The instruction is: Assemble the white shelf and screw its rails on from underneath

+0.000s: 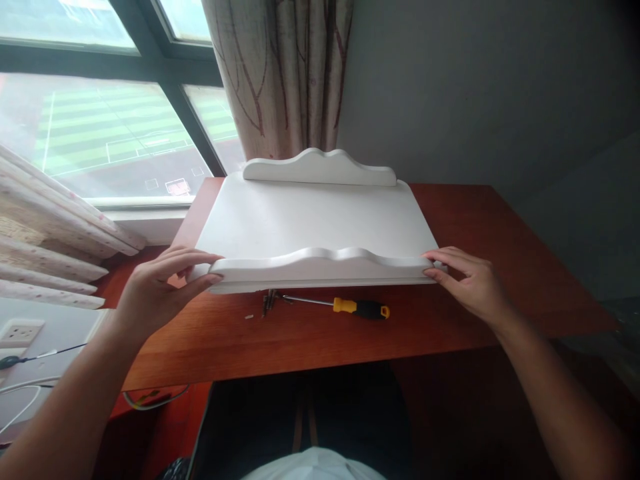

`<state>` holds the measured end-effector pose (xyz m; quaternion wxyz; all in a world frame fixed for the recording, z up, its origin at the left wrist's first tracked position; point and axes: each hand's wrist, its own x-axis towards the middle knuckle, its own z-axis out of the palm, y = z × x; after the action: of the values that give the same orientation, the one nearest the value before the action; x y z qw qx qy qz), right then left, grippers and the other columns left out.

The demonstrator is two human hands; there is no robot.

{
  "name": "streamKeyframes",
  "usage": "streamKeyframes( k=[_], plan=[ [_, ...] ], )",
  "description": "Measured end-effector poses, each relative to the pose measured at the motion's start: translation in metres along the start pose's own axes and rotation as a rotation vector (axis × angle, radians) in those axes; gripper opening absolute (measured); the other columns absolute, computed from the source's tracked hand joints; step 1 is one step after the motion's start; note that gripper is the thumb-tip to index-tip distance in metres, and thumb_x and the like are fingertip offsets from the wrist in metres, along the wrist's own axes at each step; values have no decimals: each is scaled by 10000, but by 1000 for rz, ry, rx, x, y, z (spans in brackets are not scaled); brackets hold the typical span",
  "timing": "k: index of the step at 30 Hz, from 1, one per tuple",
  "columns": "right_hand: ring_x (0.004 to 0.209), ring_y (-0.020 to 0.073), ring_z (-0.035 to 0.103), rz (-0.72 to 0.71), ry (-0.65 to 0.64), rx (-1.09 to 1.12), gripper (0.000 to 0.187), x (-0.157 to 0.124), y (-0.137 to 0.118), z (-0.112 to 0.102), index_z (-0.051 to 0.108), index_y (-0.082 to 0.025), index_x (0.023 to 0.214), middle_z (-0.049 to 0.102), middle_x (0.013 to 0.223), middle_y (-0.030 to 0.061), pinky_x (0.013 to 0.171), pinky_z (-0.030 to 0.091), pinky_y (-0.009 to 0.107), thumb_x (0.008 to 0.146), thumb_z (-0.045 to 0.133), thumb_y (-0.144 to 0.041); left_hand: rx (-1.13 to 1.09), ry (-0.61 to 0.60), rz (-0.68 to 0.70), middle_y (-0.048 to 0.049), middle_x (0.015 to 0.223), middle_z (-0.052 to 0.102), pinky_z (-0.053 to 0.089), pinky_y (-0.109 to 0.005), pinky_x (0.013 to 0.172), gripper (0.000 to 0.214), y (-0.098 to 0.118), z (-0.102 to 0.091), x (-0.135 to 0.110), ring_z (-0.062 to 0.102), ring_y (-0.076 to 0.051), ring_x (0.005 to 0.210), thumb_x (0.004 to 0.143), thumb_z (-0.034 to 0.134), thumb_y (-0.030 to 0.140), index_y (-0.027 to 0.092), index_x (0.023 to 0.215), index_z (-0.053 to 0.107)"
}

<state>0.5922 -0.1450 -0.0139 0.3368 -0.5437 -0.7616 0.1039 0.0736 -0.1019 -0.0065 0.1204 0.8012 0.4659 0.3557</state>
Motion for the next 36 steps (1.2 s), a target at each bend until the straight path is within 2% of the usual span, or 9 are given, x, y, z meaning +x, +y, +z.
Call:
streamKeyframes(
  k=[7, 11, 15, 17, 20, 24, 30, 34, 36],
  plan=[
    [971, 220, 681, 29, 24, -11, 235, -2, -5, 1, 740, -252, 1093, 734, 1046, 52, 841, 575, 372, 914, 670, -387, 6, -2, -43, -3, 891, 666, 423, -259, 666, 173, 2, 3, -2, 490, -127, 708, 881, 711, 291, 231, 1043, 724],
    [1016, 229, 688, 68, -25, -6, 247, 1, -8, -5, 742, -262, 1095, 734, 1095, 48, 886, 578, 391, 902, 677, -404, -38, 4, -118, 6, 888, 657, 423, -259, 673, 227, 2, 5, -6, 497, -122, 706, 875, 715, 296, 235, 1094, 727],
    [1070, 228, 686, 5, -8, -27, 241, 7, -22, -8, 729, -275, 1130, 727, 1143, 37, 945, 566, 388, 908, 670, -350, -114, -17, -181, 0, 898, 674, 425, -262, 667, 243, 13, 2, 0, 520, -133, 733, 877, 720, 319, 230, 1102, 743],
    [1086, 231, 681, -49, 8, -27, 256, 12, -35, -6, 718, -276, 1160, 720, 1166, 42, 966, 558, 391, 915, 665, -328, -117, -11, -137, -22, 986, 714, 465, -281, 741, 233, 26, 3, 10, 583, -159, 827, 880, 727, 319, 231, 1094, 751],
    [1073, 231, 675, -150, 7, -30, 264, 20, -55, 4, 715, -275, 1174, 719, 1160, 48, 971, 551, 396, 914, 673, -300, -54, 6, 30, -27, 1044, 754, 501, -348, 901, 212, 51, 8, 29, 648, -206, 963, 870, 745, 339, 259, 1065, 763],
    [990, 197, 672, -211, 1, -4, 219, 28, -68, 19, 735, -279, 1126, 722, 1067, 39, 882, 564, 358, 955, 608, -229, 6, -77, 132, -8, 1002, 770, 522, -339, 847, 175, 71, 22, 45, 652, -205, 901, 908, 691, 377, 290, 1032, 777],
    [948, 178, 667, -164, 30, 34, 216, 27, -68, 27, 746, -295, 1090, 715, 1013, 32, 818, 567, 339, 965, 592, -211, 42, -111, 196, -20, 959, 771, 509, -340, 782, 164, 68, 33, 45, 604, -194, 801, 931, 662, 334, 287, 1028, 785],
    [980, 182, 681, -144, 23, 86, 202, 25, -64, 25, 748, -292, 1062, 728, 1034, 25, 860, 576, 351, 969, 581, -225, 37, -119, 228, -21, 976, 767, 512, -339, 794, 167, 64, 29, 44, 616, -196, 839, 935, 648, 297, 281, 1051, 767],
    [1016, 195, 690, -80, 46, 111, 195, 22, -55, 20, 748, -288, 1057, 736, 1066, 27, 903, 579, 371, 972, 575, -259, 33, -80, 219, -31, 1008, 761, 520, -346, 839, 161, 58, 24, 42, 640, -201, 896, 934, 648, 286, 262, 1049, 757]
  ],
)
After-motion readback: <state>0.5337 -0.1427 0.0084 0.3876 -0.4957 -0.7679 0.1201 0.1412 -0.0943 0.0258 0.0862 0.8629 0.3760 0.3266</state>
